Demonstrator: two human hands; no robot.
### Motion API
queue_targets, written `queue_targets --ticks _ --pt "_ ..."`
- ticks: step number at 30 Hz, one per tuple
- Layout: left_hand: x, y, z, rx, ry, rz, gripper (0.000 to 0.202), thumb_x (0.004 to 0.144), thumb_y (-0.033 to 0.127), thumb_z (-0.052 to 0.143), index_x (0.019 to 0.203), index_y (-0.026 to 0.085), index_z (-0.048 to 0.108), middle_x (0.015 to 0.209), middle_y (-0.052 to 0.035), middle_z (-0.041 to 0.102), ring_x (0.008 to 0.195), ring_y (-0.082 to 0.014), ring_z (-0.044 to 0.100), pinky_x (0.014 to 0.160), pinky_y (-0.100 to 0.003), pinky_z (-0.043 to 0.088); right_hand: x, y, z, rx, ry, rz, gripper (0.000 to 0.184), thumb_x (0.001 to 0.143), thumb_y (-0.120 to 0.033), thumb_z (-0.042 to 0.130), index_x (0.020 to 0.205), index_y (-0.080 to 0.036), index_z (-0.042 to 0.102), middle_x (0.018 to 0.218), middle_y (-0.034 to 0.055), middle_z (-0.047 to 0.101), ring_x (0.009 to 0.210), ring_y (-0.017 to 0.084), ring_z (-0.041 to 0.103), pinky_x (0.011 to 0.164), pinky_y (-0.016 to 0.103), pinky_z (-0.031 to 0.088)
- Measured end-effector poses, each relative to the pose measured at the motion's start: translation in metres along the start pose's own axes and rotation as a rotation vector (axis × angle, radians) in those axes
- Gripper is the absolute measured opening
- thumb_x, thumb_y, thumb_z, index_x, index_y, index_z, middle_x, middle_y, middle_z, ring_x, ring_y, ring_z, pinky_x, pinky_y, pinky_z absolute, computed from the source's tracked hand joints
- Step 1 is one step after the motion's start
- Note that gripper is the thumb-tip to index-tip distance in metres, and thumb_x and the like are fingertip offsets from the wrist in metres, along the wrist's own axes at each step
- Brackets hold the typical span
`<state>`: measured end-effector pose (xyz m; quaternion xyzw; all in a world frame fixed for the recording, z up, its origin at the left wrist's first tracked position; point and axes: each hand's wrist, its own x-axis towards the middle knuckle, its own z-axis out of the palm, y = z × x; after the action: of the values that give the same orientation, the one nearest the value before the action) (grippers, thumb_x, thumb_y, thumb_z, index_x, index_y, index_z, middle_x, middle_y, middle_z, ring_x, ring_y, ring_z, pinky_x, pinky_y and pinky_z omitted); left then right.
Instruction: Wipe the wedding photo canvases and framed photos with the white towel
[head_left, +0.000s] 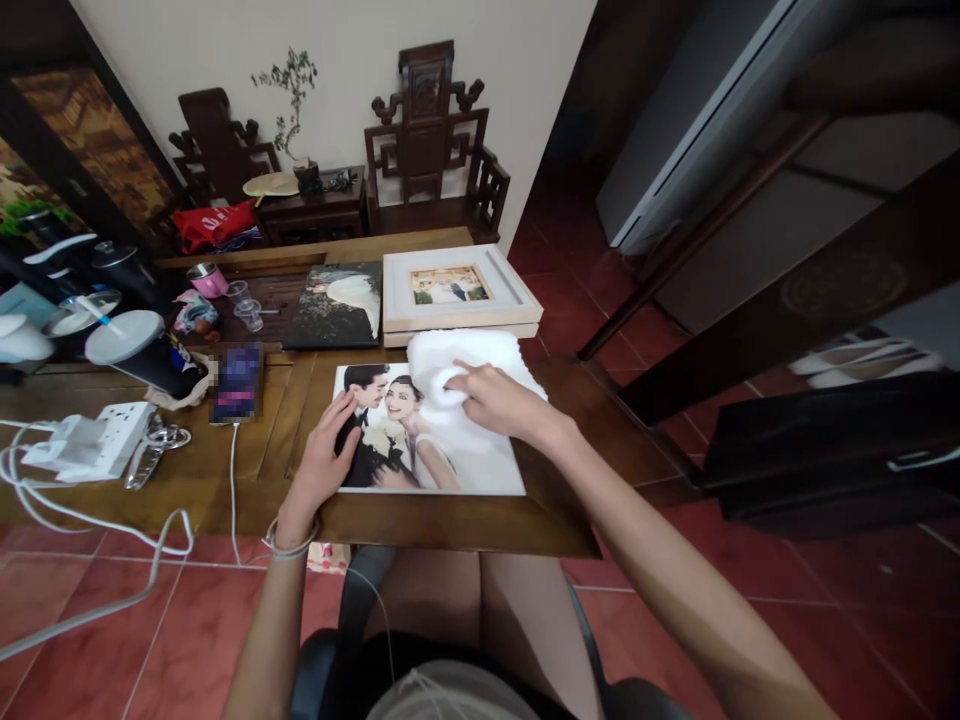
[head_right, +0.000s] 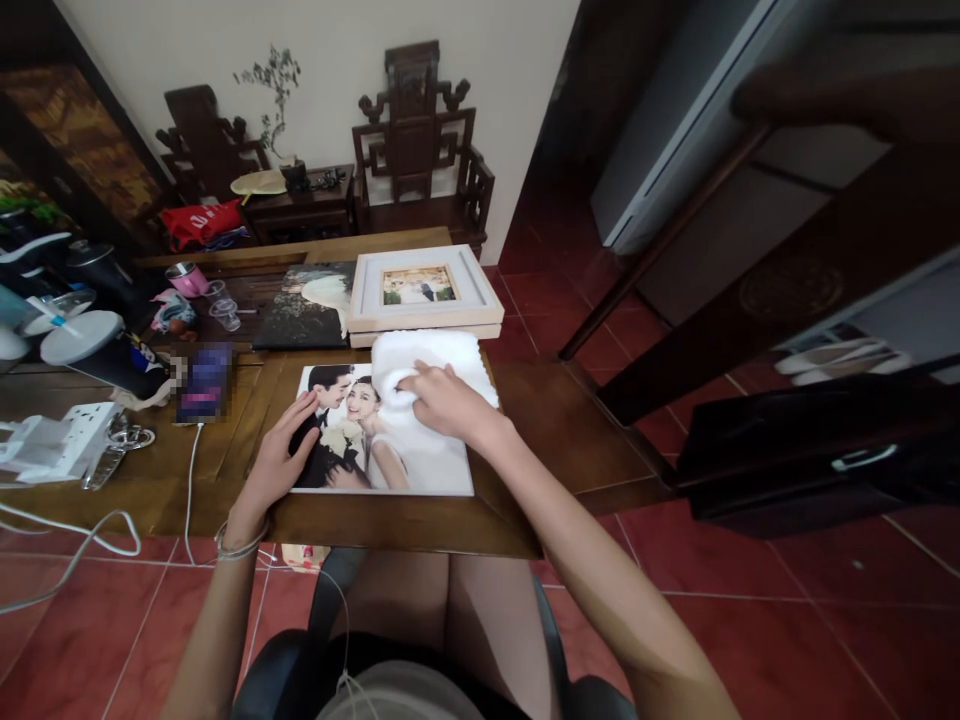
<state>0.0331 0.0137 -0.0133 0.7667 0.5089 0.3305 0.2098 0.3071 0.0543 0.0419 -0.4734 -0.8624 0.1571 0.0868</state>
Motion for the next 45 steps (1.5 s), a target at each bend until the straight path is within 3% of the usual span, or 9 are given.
queue_targets --ticks 4,8,15,21,27,34,38,41,45 --pt "-0.001 -0.001 0.001 0.003 0.009 -0.009 0.042 0.095 0.032 0.045 0.136 0.024 0.049 0.147 -0.0080 0.044 0.139 -0.0216 0.035 0.115 -0.048 0.028 -0.011 -0.005 0.015 -0.076 0.040 0.003 0.047 0.070 0.005 0.039 0.105 -0.009 0.067 0.143 0.0167 0.046 0.140 0.037 0.026 0.108 0.066 0.026" --pt "-0.002 0.001 0.002 0.008 0.022 -0.007 0.041 0.095 0.030 0.044 0.135 0.022 0.049 0.147 -0.0086 0.044 0.140 -0.0210 0.035 0.116 -0.045 0.028 -0.067 -0.035 0.044 -0.115 0.092 -0.088 0.038 0.067 0.004 0.047 0.089 -0.013 0.072 0.150 0.0136 0.036 0.141 0.041 0.019 0.110 0.070 0.017" --pt "-0.002 0.002 0.002 0.018 0.015 0.000 0.041 0.096 0.029 0.043 0.137 0.023 0.048 0.148 -0.0083 0.043 0.140 -0.0212 0.033 0.116 -0.045 0.028 -0.137 -0.076 0.052 -0.005 0.054 -0.167 0.035 0.059 0.004 0.048 0.072 -0.018 0.070 0.153 0.0061 0.032 0.141 0.042 0.016 0.107 0.073 0.022" --pt "-0.004 0.002 0.001 0.020 -0.013 -0.007 0.043 0.097 0.029 0.041 0.140 0.024 0.044 0.151 -0.0074 0.039 0.142 -0.0207 0.030 0.116 -0.045 0.026 -0.071 -0.054 0.027 0.033 -0.053 -0.073 0.047 0.066 0.006 0.044 0.094 -0.018 0.072 0.150 0.0084 0.038 0.142 0.038 0.018 0.108 0.069 0.024" --pt "-0.004 0.000 0.001 0.012 -0.009 -0.008 0.044 0.096 0.030 0.042 0.140 0.025 0.043 0.151 -0.0067 0.039 0.141 -0.0204 0.031 0.116 -0.045 0.027 -0.001 -0.023 0.037 -0.103 0.163 0.028 0.042 0.070 0.005 0.045 0.100 -0.010 0.070 0.150 0.0146 0.036 0.141 0.043 0.017 0.107 0.072 0.018" --pt "-0.004 0.000 0.003 0.013 -0.009 -0.017 0.044 0.097 0.030 0.041 0.140 0.024 0.043 0.150 -0.0083 0.039 0.142 -0.0225 0.030 0.116 -0.048 0.026 -0.083 -0.068 0.070 -0.082 0.188 -0.104 0.025 0.069 0.000 0.055 0.077 -0.015 0.073 0.152 0.0144 0.033 0.139 0.047 0.017 0.108 0.073 0.015" --pt "-0.004 0.002 0.003 0.013 -0.019 -0.039 0.044 0.097 0.031 0.041 0.140 0.025 0.044 0.150 -0.0085 0.039 0.141 -0.0234 0.031 0.115 -0.050 0.026 -0.124 -0.092 0.058 0.063 0.044 -0.179 0.033 0.063 0.003 0.048 0.074 -0.018 0.072 0.153 0.0064 0.032 0.142 0.041 0.016 0.108 0.072 0.018" --pt "-0.003 0.002 0.002 0.016 -0.020 -0.037 0.043 0.096 0.031 0.041 0.139 0.024 0.044 0.150 -0.0081 0.039 0.141 -0.0231 0.031 0.115 -0.049 0.026 -0.110 -0.084 0.038 0.122 -0.062 -0.183 0.044 0.060 0.005 0.043 0.084 -0.018 0.072 0.150 0.0047 0.038 0.143 0.035 0.018 0.111 0.066 0.019" --pt "-0.003 0.001 0.002 0.009 -0.016 -0.006 0.044 0.096 0.030 0.042 0.140 0.024 0.044 0.150 -0.0081 0.039 0.141 -0.0218 0.031 0.116 -0.047 0.026 -0.047 -0.053 0.020 0.154 -0.082 -0.115 0.052 0.064 0.005 0.039 0.099 -0.016 0.070 0.145 0.0094 0.045 0.142 0.033 0.022 0.111 0.065 0.019"
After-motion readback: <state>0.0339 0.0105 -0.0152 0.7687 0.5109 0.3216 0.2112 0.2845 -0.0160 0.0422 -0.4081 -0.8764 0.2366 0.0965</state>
